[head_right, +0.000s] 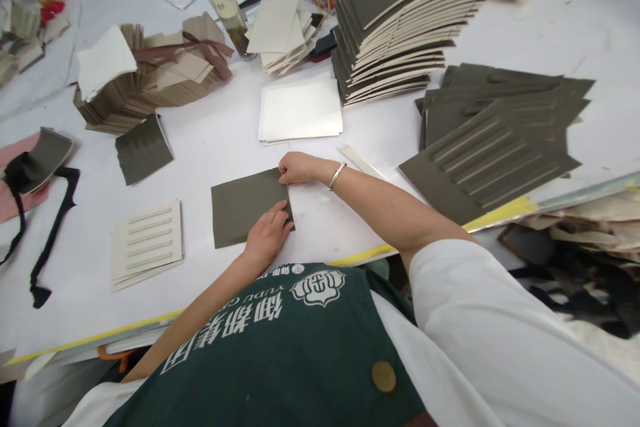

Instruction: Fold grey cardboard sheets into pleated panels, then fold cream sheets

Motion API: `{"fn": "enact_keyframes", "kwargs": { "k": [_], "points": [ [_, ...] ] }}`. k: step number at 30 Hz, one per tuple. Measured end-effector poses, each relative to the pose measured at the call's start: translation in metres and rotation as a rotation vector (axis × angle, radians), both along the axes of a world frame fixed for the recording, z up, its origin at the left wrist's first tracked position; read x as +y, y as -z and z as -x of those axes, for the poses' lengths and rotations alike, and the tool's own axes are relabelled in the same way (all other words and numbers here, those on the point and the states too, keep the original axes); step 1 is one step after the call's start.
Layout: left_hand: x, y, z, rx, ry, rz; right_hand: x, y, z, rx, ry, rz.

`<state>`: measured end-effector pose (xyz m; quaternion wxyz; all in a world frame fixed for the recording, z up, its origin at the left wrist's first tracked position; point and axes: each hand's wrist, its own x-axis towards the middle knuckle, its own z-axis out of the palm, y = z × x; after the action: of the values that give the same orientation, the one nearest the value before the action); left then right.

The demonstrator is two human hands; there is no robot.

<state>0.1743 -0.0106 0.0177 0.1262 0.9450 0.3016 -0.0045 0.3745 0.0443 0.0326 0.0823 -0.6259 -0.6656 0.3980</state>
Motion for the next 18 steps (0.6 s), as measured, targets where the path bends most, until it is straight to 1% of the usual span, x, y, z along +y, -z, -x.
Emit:
{"fn": "enact_keyframes", "kwargs": {
  "k": [4, 8, 11, 15, 18],
  "points": [
    [0.003, -0.001, -0.002, 0.031, 0.003, 0.019, 0.001, 0.002, 0.000, 0.013, -0.009, 0.002],
    [0.007, -0.005, -0.006, 0.076, -0.004, 0.066, 0.003, -0.005, 0.004, -0.044, -0.029, 0.007],
    [0.009, -0.010, -0.010, 0.119, -0.022, 0.116, 0.008, -0.009, 0.002, -0.085, -0.020, -0.014],
    [0.011, -0.018, -0.016, 0.222, -0.027, 0.142, 0.016, -0.007, -0.005, -0.040, -0.003, -0.008],
    [0.011, -0.025, -0.020, 0.302, -0.035, 0.159, 0.019, -0.006, -0.004, -0.038, -0.015, -0.010]
  ]
}}
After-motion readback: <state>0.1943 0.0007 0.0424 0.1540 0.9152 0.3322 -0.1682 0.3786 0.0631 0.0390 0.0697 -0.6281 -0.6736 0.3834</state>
